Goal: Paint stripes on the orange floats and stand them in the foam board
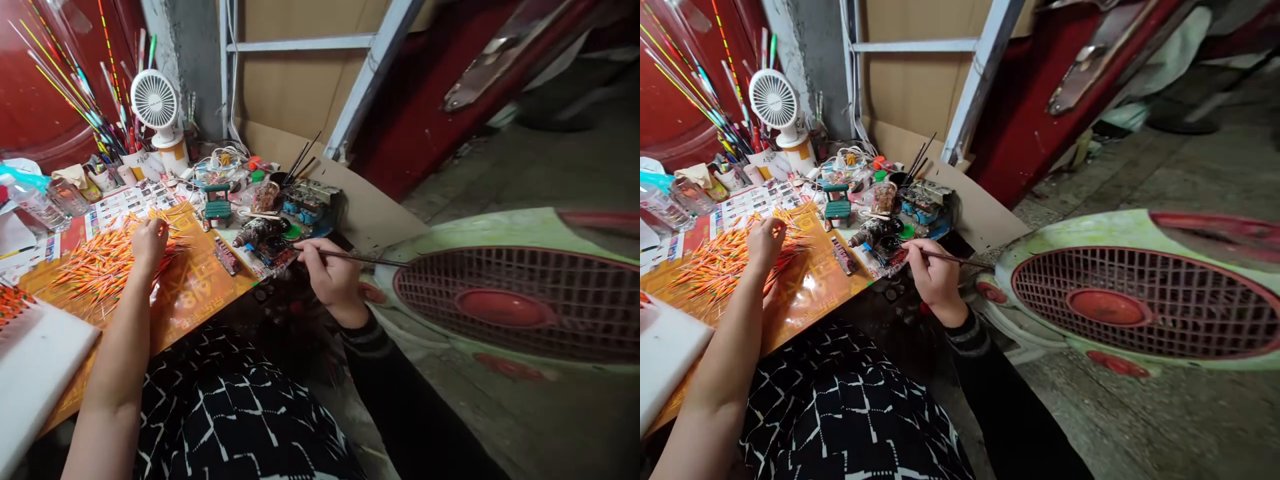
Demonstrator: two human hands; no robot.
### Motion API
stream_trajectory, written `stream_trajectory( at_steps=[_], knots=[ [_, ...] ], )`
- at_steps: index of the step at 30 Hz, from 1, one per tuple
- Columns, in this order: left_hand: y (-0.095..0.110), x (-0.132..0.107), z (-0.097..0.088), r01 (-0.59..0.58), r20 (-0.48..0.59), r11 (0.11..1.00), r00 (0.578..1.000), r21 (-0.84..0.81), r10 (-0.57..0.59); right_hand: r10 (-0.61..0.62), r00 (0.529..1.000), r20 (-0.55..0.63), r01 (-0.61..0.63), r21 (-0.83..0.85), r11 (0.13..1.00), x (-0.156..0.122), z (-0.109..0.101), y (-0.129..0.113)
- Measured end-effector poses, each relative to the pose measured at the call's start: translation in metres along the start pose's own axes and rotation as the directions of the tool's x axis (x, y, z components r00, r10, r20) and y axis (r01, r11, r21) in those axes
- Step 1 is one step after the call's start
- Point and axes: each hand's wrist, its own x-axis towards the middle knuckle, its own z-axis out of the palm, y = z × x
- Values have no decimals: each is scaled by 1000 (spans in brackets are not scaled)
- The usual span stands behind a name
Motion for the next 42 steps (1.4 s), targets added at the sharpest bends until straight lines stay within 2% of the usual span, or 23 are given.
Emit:
stream_trajectory(
  at_steps=[3, 6, 9, 15, 20, 24, 32, 38, 42],
  knots=[
    [20, -9, -4, 76, 35, 957, 997, -281, -69, -25, 999, 20, 25, -17, 1000, 6, 10, 7],
    [38, -20, 0, 229, 219, 781, 968, -581, -122, -27, 998, 51, 28, -10, 1000, 9, 17, 11],
    [48, -29, 6, 348, 403, 646, 913, -679, -68, -28, 998, 50, 28, -5, 1000, 11, 19, 12],
    [52, -36, 8, 418, 550, 580, 833, -699, 63, -31, 998, 55, 32, -16, 999, 8, 15, 13],
    [55, -38, 5, 491, 625, 536, 776, -687, 90, 9, 998, 64, -8, -4, 1000, 2, 6, 11],
    [54, -38, 6, 516, 671, 548, 732, -659, 117, 17, 997, 76, -17, 6, 1000, 0, -3, 6],
    [44, -37, 8, 512, 708, 584, 687, -630, 162, 95, 995, 43, -97, 51, 994, 5, -14, 6],
    [44, -36, 7, 513, 725, 598, 666, -615, 174, 171, 985, 24, -172, 95, 980, 9, -17, 10],
    [45, -35, 6, 510, 731, 617, 663, -599, 162, 252, 968, -9, -242, 236, 941, 8, -11, 12]
  ],
)
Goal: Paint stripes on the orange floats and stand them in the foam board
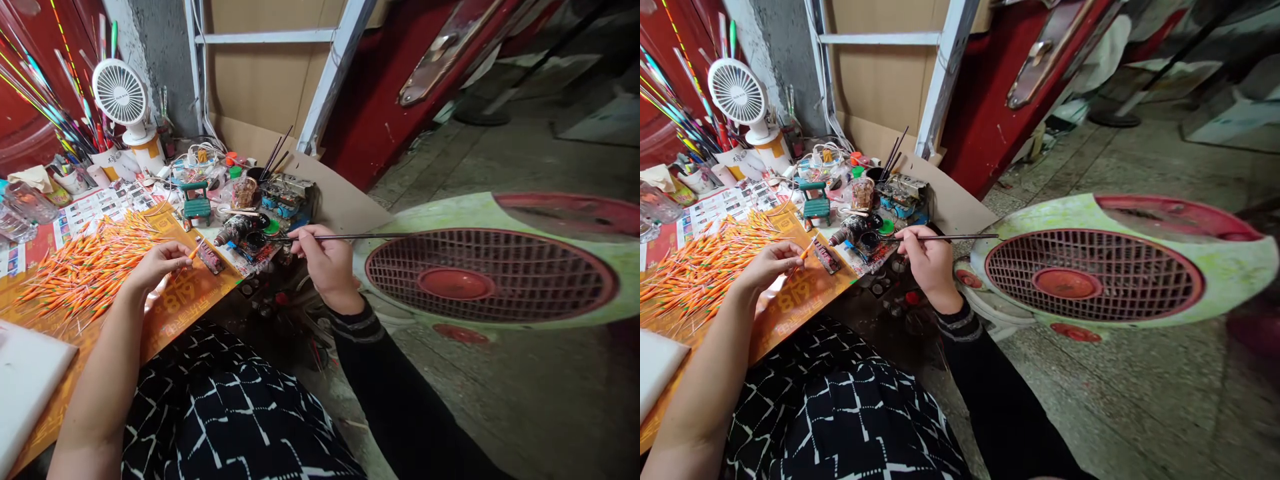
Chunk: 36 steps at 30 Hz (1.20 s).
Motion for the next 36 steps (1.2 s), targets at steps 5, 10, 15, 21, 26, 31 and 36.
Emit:
stream_trajectory(
  at_steps=[5, 10, 15, 21, 26, 31, 36],
  knots=[
    [-3, 0, -4, 33, 47, 997, 998, 75, -36, 74, 996, 50, -78, 80, 994, -1, 12, 5],
    [-9, -1, -8, 76, 74, 991, 994, 109, -85, 85, 996, -23, -84, 17, 996, -2, 8, 11],
    [-9, -1, -9, 66, 55, 988, 996, 140, -75, 98, 995, -33, -98, 21, 995, -2, 0, 13],
    [-2, -4, -3, 112, 61, 982, 991, 153, -122, 107, 992, -64, -106, 21, 994, -5, 0, 10],
    [-2, -6, -3, 163, 67, 962, 981, 219, -182, 103, 988, -119, -99, 35, 994, -6, -2, 12],
    [-3, -8, -2, 167, 52, 961, 982, 222, -183, 50, 982, -184, -11, 204, 979, -20, 5, 14],
    [-2, -9, 2, 151, 45, 982, 987, 115, -157, -66, 998, 3, 63, 259, 964, -62, 33, 11]
  ],
)
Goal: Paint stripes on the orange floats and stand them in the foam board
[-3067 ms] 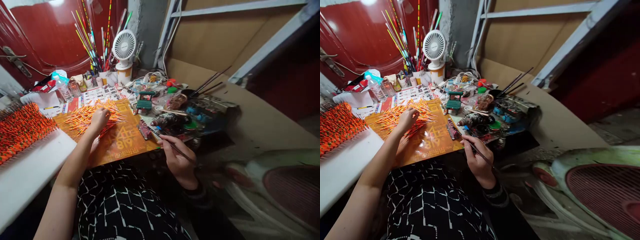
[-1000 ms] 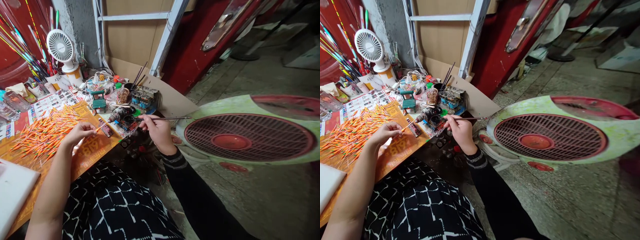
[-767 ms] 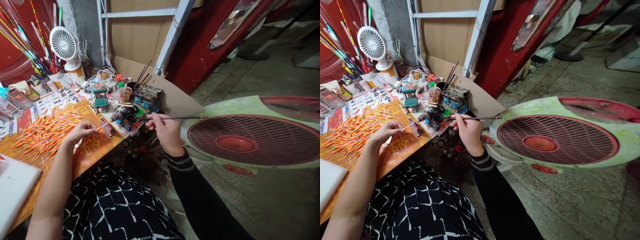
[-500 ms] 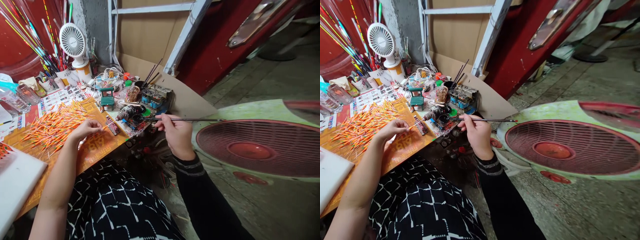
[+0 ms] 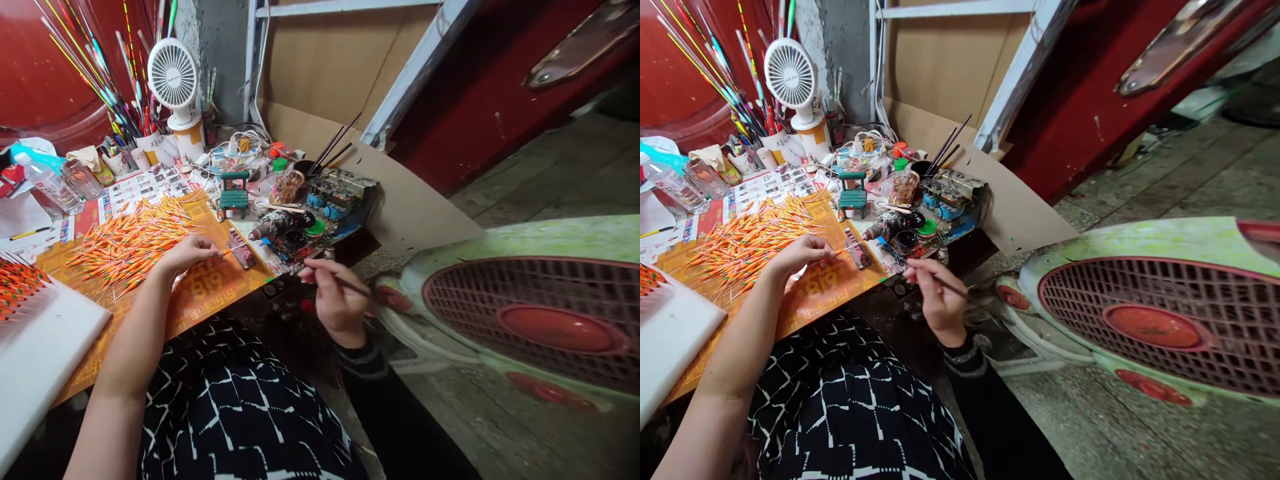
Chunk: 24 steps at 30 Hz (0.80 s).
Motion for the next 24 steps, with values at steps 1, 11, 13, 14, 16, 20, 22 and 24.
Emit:
stream_trajectory(
  at_steps=[1, 11, 13, 14, 16, 20, 22, 24],
  knots=[
    [0, 0, 0, -4, 0, 1000, 1000, -15, 4, -31, 999, 44, 31, -5, 999, -8, 7, 0],
    [-6, 3, -6, 11, -5, 1000, 1000, -6, -11, -259, 950, 173, 252, 60, 966, -35, 56, 5],
    [-6, 5, -3, 12, -1, 1000, 1000, -9, -12, -247, 955, 161, 244, 38, 969, -37, 59, 9],
    [-7, 6, -2, 7, -2, 1000, 1000, -17, -7, -239, 959, 155, 238, 25, 971, -38, 61, 12],
    [-8, 9, 1, -5, -11, 999, 1000, -43, 5, -234, 963, 137, 235, 8, 972, -40, 65, 17],
    [-14, 14, 5, -5, 0, 996, 1000, -84, 5, -270, 958, 99, 272, 1, 962, -46, 73, 29],
    [-15, 15, 5, 1, 19, 996, 1000, -93, 1, -274, 957, 101, 278, -35, 960, -48, 75, 33],
    [-15, 15, 6, 5, 31, 995, 1000, -99, -2, -274, 955, 115, 284, -84, 955, -49, 77, 36]
  ],
)
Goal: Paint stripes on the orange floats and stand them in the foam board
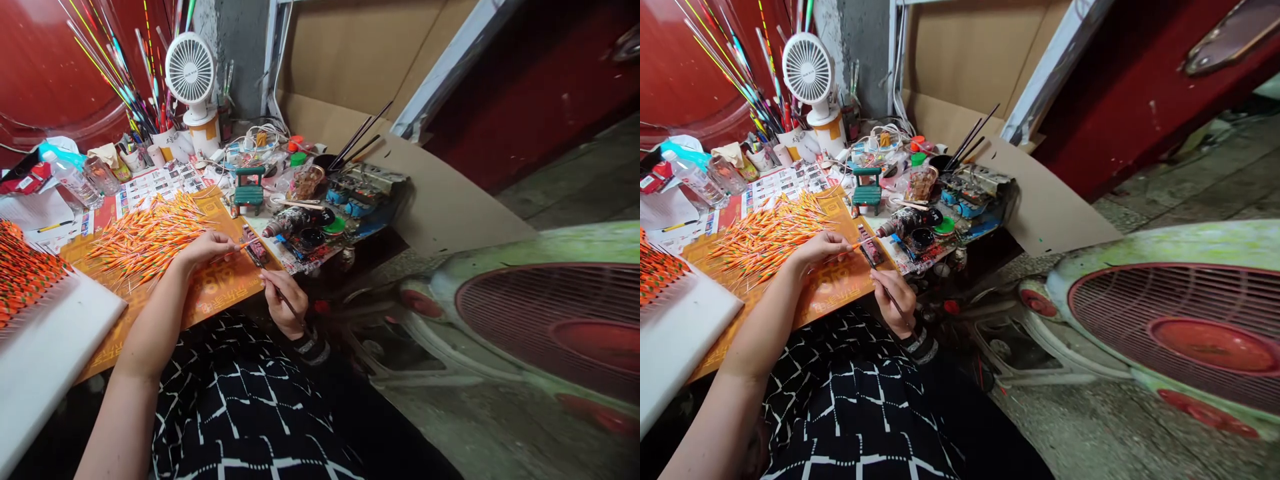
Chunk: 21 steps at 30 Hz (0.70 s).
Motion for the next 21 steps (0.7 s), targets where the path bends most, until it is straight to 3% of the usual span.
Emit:
stream_trajectory(
  at_steps=[13, 21],
  knots=[
    [2, -2, 1, 10, -2, 1000, 1000, -1, -10, -82, 995, 50, 86, -83, 993, -2, 1, 5],
    [3, -1, 2, 25, -14, 1000, 1000, 13, -25, -35, 996, 78, 42, -97, 994, -2, 1, 4]
  ],
)
